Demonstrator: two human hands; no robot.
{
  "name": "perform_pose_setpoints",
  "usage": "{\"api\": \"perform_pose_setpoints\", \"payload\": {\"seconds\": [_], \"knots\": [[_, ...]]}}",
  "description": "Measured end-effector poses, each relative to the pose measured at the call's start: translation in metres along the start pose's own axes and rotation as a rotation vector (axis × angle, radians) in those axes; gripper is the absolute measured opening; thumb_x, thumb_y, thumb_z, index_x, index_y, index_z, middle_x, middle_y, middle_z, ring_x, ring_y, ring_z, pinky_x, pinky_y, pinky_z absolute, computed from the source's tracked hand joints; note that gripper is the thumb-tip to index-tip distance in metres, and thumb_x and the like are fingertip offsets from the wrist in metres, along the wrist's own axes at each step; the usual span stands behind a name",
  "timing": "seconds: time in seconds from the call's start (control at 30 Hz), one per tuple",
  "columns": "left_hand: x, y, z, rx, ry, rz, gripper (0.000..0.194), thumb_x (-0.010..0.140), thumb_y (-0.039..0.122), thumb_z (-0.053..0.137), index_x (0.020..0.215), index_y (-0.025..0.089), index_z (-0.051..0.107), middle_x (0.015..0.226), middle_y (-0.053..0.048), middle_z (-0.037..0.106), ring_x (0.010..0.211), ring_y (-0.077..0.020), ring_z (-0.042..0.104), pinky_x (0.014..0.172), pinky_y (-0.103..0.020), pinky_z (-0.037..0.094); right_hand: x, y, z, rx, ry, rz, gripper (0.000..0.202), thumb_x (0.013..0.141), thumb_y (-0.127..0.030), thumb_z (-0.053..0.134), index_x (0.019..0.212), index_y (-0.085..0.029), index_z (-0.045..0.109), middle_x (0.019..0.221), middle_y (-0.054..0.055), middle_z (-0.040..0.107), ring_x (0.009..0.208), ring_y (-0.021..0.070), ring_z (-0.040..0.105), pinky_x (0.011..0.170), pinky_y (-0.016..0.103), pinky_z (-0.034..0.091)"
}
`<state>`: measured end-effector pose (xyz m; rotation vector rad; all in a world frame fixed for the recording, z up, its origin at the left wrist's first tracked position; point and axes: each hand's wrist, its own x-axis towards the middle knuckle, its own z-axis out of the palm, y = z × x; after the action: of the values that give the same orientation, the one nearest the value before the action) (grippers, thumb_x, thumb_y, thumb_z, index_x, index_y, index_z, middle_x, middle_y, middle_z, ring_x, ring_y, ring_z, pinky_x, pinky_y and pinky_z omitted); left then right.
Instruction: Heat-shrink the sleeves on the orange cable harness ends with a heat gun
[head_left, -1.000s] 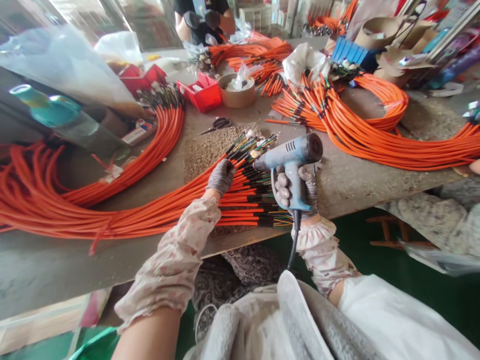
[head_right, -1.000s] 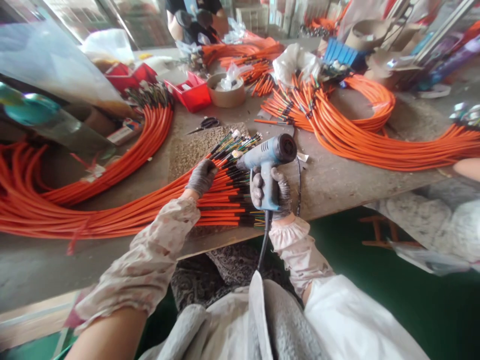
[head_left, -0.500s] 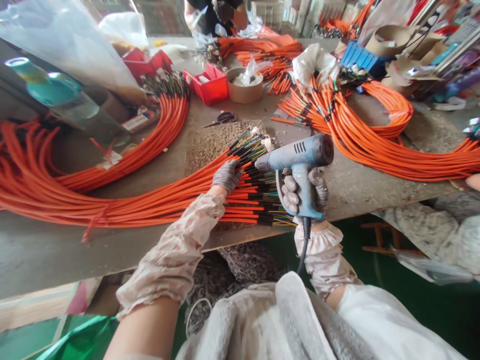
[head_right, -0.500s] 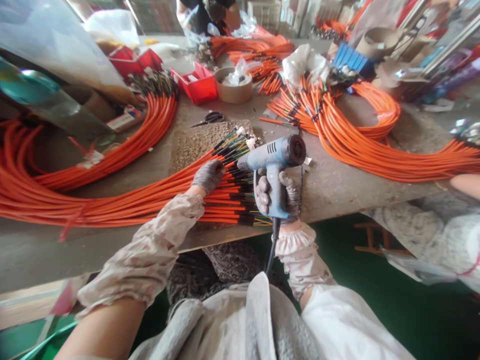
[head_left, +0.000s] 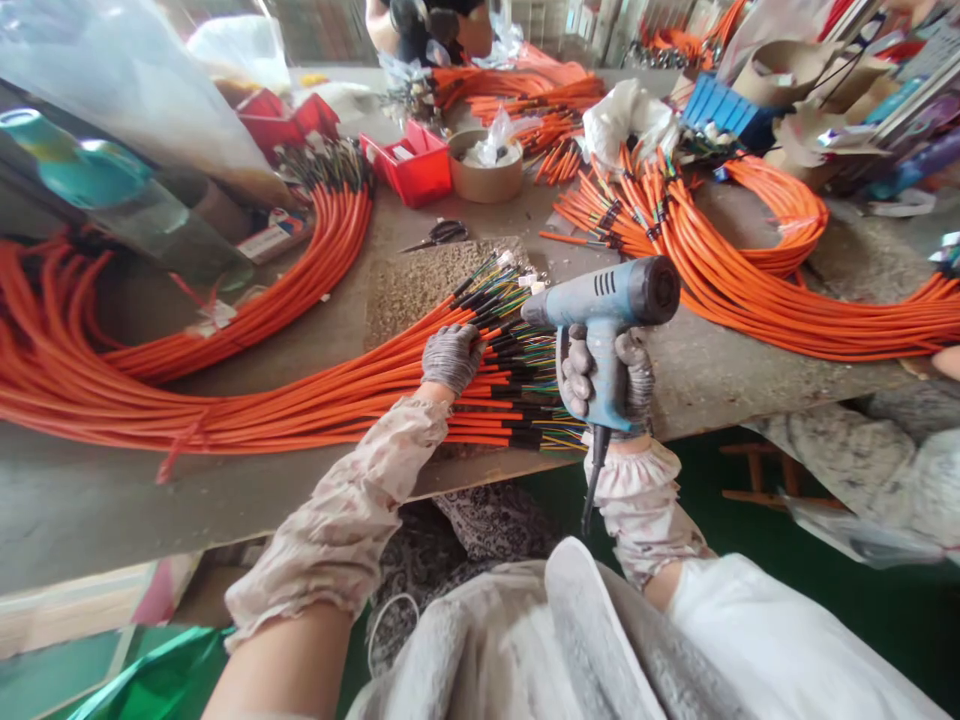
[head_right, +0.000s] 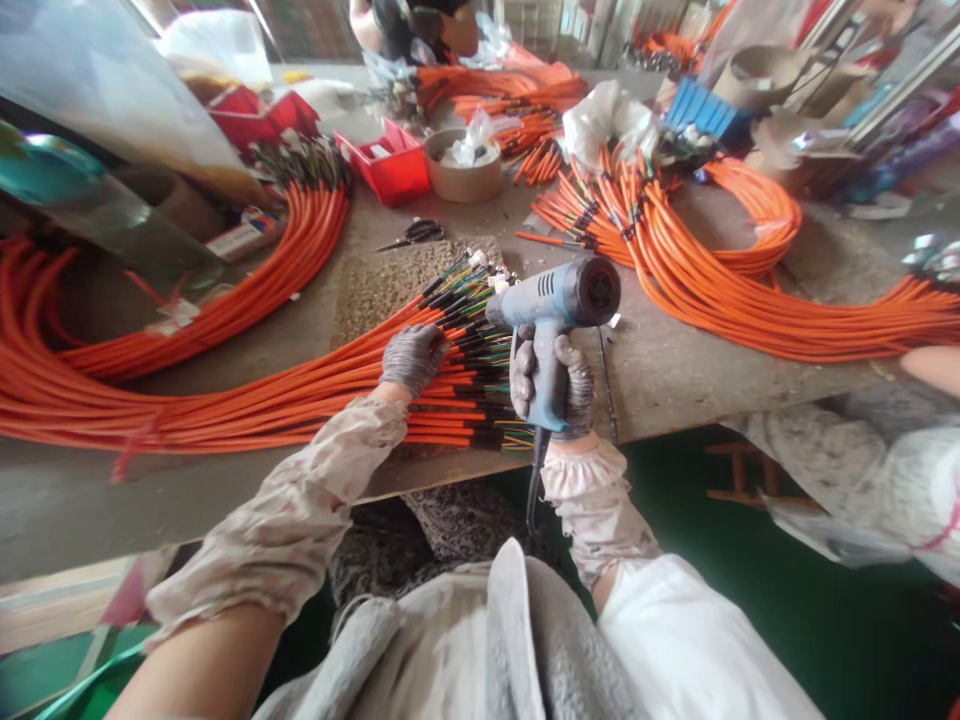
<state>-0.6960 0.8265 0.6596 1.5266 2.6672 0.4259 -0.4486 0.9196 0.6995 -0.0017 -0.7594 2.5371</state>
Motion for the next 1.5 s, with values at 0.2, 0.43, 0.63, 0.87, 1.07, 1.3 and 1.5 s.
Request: {"api": "perform_pose_setpoints", "payload": {"seconds": [0.2,0.43,0.63,0.87,1.07,1.3,1.5], "knots": [[-0.016,-0.009,0.002,0.060,0.027,0.047,0.033,0.105,0.033,0.057,0.123,0.023,0.083,0.120,-0.013,0.074,0.119,-0.0357,0.064,0.102,-0.047,0.054,0.011,-0.005,0.002,-0.016,-0.013,0.108,0.045,0.090,-0.052,0.073,0.121,-0.021,0.061,0.084,-0.004,0.069,0.057,0.0122,0.059,0.041,0.023,0.053],[-0.025,-0.027,0.006,-0.115,0.150,-0.105,0.034,0.102,0.026,0.056,0.125,0.017,0.079,0.124,-0.014,0.073,0.120,-0.0309,0.065,0.108,-0.040,0.055,0.059,-0.012,0.012,-0.097,-0.004,0.307,0.053,0.109,-0.051,0.020,0.117,-0.016,0.059,0.079,-0.004,0.069,0.059,0.0094,0.058,0.050,0.020,0.045],[-0.022,-0.008,0.008,-0.107,0.226,-0.228,0.052,0.100,0.027,0.056,0.147,0.008,0.064,0.150,-0.021,0.060,0.140,-0.0393,0.054,0.122,-0.052,0.044,0.092,-0.012,0.020,-0.136,0.009,0.382,0.054,0.103,-0.055,0.025,0.112,-0.014,0.058,0.073,-0.003,0.067,0.052,0.0104,0.052,0.044,0.021,0.044],[-0.025,0.005,0.009,-0.078,0.182,-0.235,0.059,0.102,0.029,0.049,0.156,0.006,0.057,0.163,-0.020,0.052,0.152,-0.0390,0.044,0.131,-0.054,0.033,0.107,-0.003,0.018,-0.180,0.026,0.398,0.045,0.088,-0.054,0.058,0.113,-0.016,0.057,0.074,-0.002,0.068,0.050,0.0138,0.052,0.039,0.026,0.045],[-0.024,0.005,0.015,-0.123,0.208,-0.249,0.072,0.102,0.028,0.048,0.167,0.000,0.038,0.175,-0.021,0.033,0.165,-0.0373,0.026,0.138,-0.053,0.018,0.111,-0.006,0.021,-0.213,0.071,0.363,0.038,0.090,-0.046,0.060,0.115,-0.019,0.055,0.078,-0.002,0.072,0.055,0.0162,0.061,0.044,0.029,0.052],[-0.022,0.005,0.017,-0.182,0.208,-0.252,0.075,0.100,0.026,0.047,0.170,0.002,0.032,0.178,-0.019,0.025,0.168,-0.0362,0.016,0.140,-0.051,0.010,0.110,-0.012,0.029,-0.211,0.086,0.371,0.040,0.093,-0.053,0.055,0.114,-0.019,0.054,0.075,-0.003,0.072,0.053,0.0139,0.061,0.042,0.025,0.050],[-0.023,0.005,0.017,-0.194,0.215,-0.243,0.073,0.101,0.024,0.045,0.169,0.001,0.033,0.177,-0.020,0.027,0.168,-0.0364,0.017,0.140,-0.052,0.010,0.117,-0.013,0.029,-0.251,0.045,0.396,0.041,0.097,-0.054,0.042,0.115,-0.018,0.053,0.075,-0.003,0.069,0.054,0.0136,0.055,0.043,0.025,0.047]]}}
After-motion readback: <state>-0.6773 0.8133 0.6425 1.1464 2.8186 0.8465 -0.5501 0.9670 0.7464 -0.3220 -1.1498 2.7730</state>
